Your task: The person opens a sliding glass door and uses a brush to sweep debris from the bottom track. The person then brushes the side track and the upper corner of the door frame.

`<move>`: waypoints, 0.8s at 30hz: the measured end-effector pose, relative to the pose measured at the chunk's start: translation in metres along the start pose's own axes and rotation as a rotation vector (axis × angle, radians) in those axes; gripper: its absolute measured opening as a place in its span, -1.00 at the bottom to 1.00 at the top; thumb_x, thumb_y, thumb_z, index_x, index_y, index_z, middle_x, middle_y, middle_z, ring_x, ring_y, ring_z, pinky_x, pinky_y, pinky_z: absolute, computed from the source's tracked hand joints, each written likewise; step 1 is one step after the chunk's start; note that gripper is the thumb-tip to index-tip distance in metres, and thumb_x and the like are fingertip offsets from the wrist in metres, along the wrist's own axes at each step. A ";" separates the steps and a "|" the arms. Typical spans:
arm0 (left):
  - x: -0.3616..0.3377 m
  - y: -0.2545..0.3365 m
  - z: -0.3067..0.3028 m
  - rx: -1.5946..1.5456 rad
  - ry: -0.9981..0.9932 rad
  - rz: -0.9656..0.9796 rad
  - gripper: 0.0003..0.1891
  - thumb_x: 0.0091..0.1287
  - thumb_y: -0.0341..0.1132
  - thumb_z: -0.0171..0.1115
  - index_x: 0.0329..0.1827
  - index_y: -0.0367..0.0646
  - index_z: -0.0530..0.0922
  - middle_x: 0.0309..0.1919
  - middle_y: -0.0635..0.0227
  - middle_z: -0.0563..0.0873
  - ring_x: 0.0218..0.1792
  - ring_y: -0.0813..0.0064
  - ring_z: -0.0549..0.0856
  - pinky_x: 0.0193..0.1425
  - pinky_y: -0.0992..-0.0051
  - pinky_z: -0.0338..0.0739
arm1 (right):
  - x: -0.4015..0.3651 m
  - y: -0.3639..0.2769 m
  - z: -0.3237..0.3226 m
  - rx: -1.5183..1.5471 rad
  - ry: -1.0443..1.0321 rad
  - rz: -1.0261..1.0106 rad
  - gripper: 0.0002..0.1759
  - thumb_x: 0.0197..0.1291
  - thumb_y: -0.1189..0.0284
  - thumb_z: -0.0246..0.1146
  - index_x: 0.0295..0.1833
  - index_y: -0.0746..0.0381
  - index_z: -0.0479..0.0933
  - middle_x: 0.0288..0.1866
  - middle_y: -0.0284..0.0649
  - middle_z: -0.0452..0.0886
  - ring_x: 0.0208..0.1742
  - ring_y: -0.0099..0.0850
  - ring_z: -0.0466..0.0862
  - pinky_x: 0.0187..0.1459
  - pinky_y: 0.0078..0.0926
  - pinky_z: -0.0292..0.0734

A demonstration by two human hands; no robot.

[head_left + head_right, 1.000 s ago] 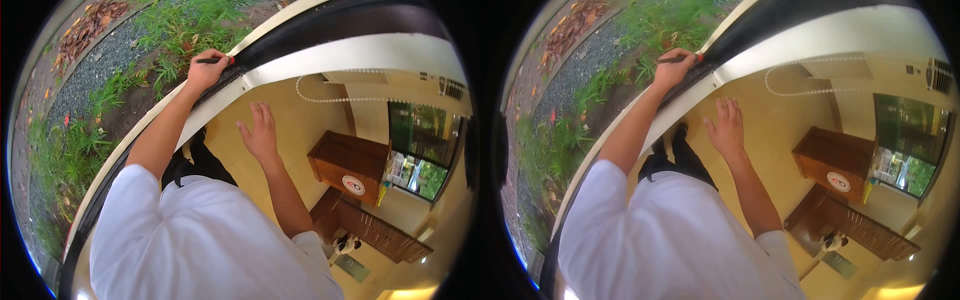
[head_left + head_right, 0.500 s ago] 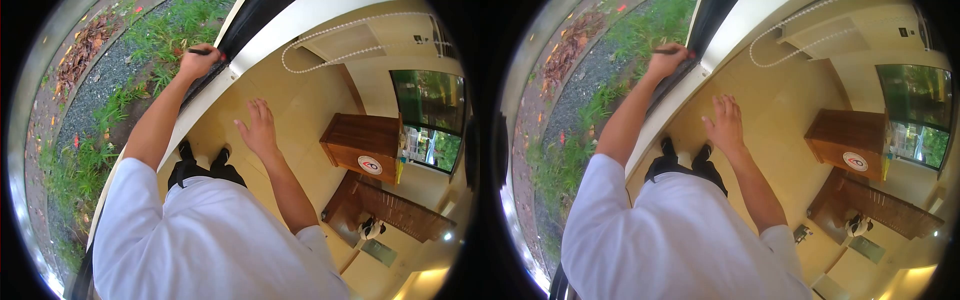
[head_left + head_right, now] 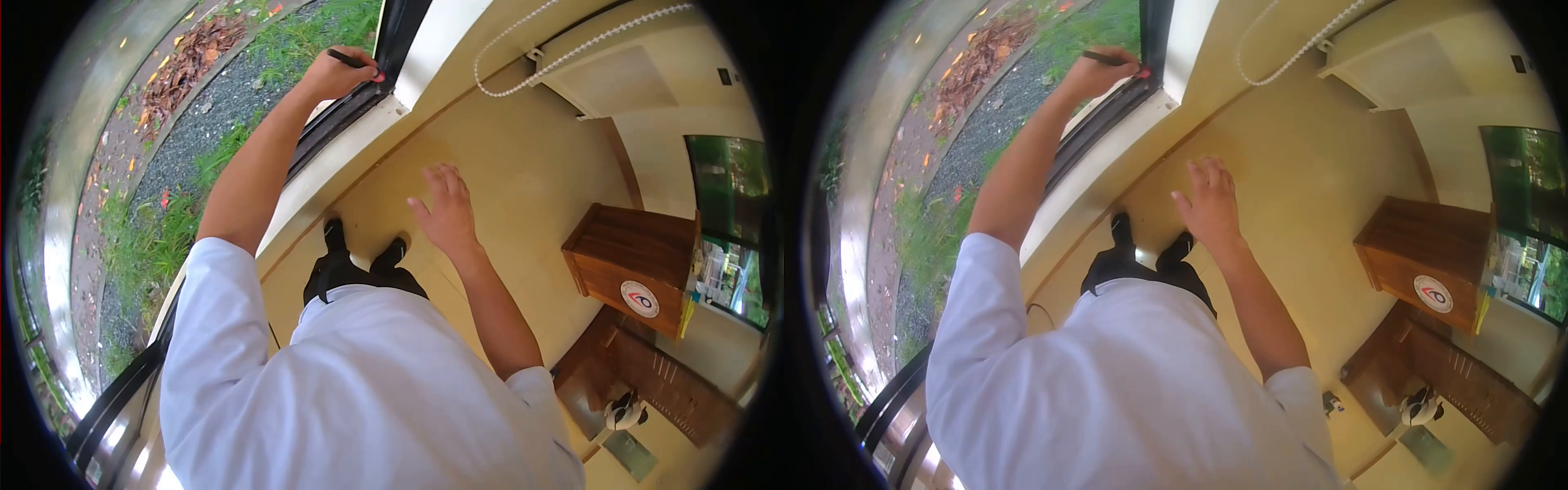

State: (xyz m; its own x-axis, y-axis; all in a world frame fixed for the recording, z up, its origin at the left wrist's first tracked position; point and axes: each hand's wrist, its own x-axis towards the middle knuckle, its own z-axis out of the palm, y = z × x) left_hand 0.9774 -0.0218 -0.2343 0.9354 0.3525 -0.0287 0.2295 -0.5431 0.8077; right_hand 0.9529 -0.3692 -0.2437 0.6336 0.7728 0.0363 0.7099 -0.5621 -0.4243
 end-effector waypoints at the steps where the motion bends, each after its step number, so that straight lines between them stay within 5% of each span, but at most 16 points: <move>1: -0.006 0.005 -0.002 0.010 -0.009 0.055 -0.80 0.29 -0.14 0.42 -0.15 0.00 0.81 -0.36 0.41 0.81 -0.37 0.50 0.71 -0.22 0.42 0.59 | 0.000 0.002 0.000 0.013 0.002 -0.014 -0.32 0.24 0.23 0.42 0.40 0.30 0.44 0.44 0.08 0.40 0.56 0.05 0.30 0.53 -0.01 0.22; 4: -0.037 0.016 -0.032 0.099 -0.044 0.021 -0.80 0.29 -0.14 0.44 -0.14 0.00 0.81 -0.38 0.40 0.79 -0.37 0.56 0.69 -0.20 0.44 0.58 | -0.005 0.004 0.002 -0.011 -0.004 -0.020 -0.31 0.23 0.25 0.43 0.40 0.30 0.43 0.43 0.08 0.41 0.54 0.06 0.31 0.52 0.00 0.23; 6: -0.068 0.014 -0.067 0.085 -0.191 -0.278 -0.83 0.28 -0.20 0.44 -0.17 -0.03 0.81 -0.38 0.40 0.80 -0.32 0.55 0.71 -0.13 0.41 0.60 | -0.008 0.005 -0.001 0.020 0.028 -0.013 -0.31 0.24 0.26 0.43 0.41 0.31 0.42 0.44 0.09 0.40 0.54 0.08 0.31 0.53 0.01 0.22; 7: -0.082 0.005 -0.078 0.096 -0.195 -0.278 -0.83 0.28 -0.20 0.44 -0.17 -0.03 0.81 -0.38 0.40 0.80 -0.32 0.55 0.71 -0.13 0.41 0.60 | -0.010 0.006 0.001 0.030 0.033 -0.008 -0.31 0.24 0.26 0.43 0.41 0.31 0.42 0.44 0.09 0.40 0.54 0.08 0.31 0.53 0.01 0.22; 9: -0.097 -0.017 -0.088 0.267 -0.447 -0.170 -0.86 0.30 -0.27 0.42 -0.15 -0.06 0.80 -0.34 0.43 0.81 -0.23 0.55 0.74 -0.08 0.44 0.62 | -0.015 0.007 0.005 0.020 0.050 0.034 -0.32 0.24 0.27 0.43 0.40 0.31 0.43 0.45 0.10 0.39 0.53 0.11 0.32 0.53 0.02 0.22; 12: -0.067 -0.033 -0.056 0.116 -0.540 -0.150 -0.86 0.30 -0.31 0.41 -0.13 -0.07 0.78 -0.28 0.39 0.82 -0.21 0.48 0.74 -0.03 0.43 0.63 | -0.018 0.005 0.015 0.027 0.056 0.027 -0.33 0.24 0.26 0.43 0.38 0.32 0.44 0.45 0.11 0.39 0.53 0.12 0.33 0.51 0.03 0.24; 14: -0.043 -0.015 -0.039 0.215 -0.460 -0.034 -0.86 0.35 -0.33 0.37 -0.09 -0.10 0.77 -0.16 0.35 0.84 -0.13 0.41 0.77 0.05 0.40 0.64 | -0.017 -0.006 0.015 0.026 0.038 0.062 -0.34 0.24 0.26 0.44 0.37 0.32 0.45 0.45 0.11 0.40 0.52 0.12 0.33 0.51 0.04 0.26; 16: -0.016 -0.017 -0.036 -0.014 -0.076 0.427 -0.87 0.33 -0.41 0.42 -0.11 -0.16 0.81 -0.17 0.34 0.85 -0.16 0.45 0.77 0.07 0.39 0.65 | -0.015 -0.015 0.018 0.019 0.026 0.094 -0.35 0.24 0.26 0.44 0.36 0.32 0.46 0.44 0.12 0.40 0.52 0.12 0.33 0.50 0.04 0.27; 19: -0.030 -0.005 -0.081 -0.129 -0.312 0.175 -0.86 0.34 -0.45 0.41 -0.07 -0.20 0.80 -0.08 0.30 0.85 -0.05 0.43 0.78 0.16 0.38 0.64 | -0.015 -0.024 0.025 0.029 0.085 0.116 -0.35 0.24 0.26 0.44 0.36 0.32 0.46 0.44 0.12 0.40 0.53 0.12 0.33 0.49 0.04 0.28; 24: -0.003 -0.028 -0.061 -0.024 -0.595 0.124 -0.81 0.29 -0.51 0.42 -0.05 -0.20 0.80 -0.03 0.26 0.85 0.08 0.37 0.78 0.25 0.40 0.62 | -0.010 -0.046 0.034 0.016 0.040 0.193 -0.33 0.26 0.23 0.43 0.39 0.31 0.46 0.47 0.10 0.40 0.54 0.10 0.33 0.52 -0.03 0.27</move>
State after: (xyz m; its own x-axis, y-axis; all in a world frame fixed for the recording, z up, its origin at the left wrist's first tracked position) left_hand 0.9516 0.0383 -0.2209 0.9462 -0.2022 -0.2525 0.1098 -0.5334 0.8387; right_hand 0.9033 -0.3411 -0.2551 0.7696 0.6384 -0.0111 0.5691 -0.6938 -0.4414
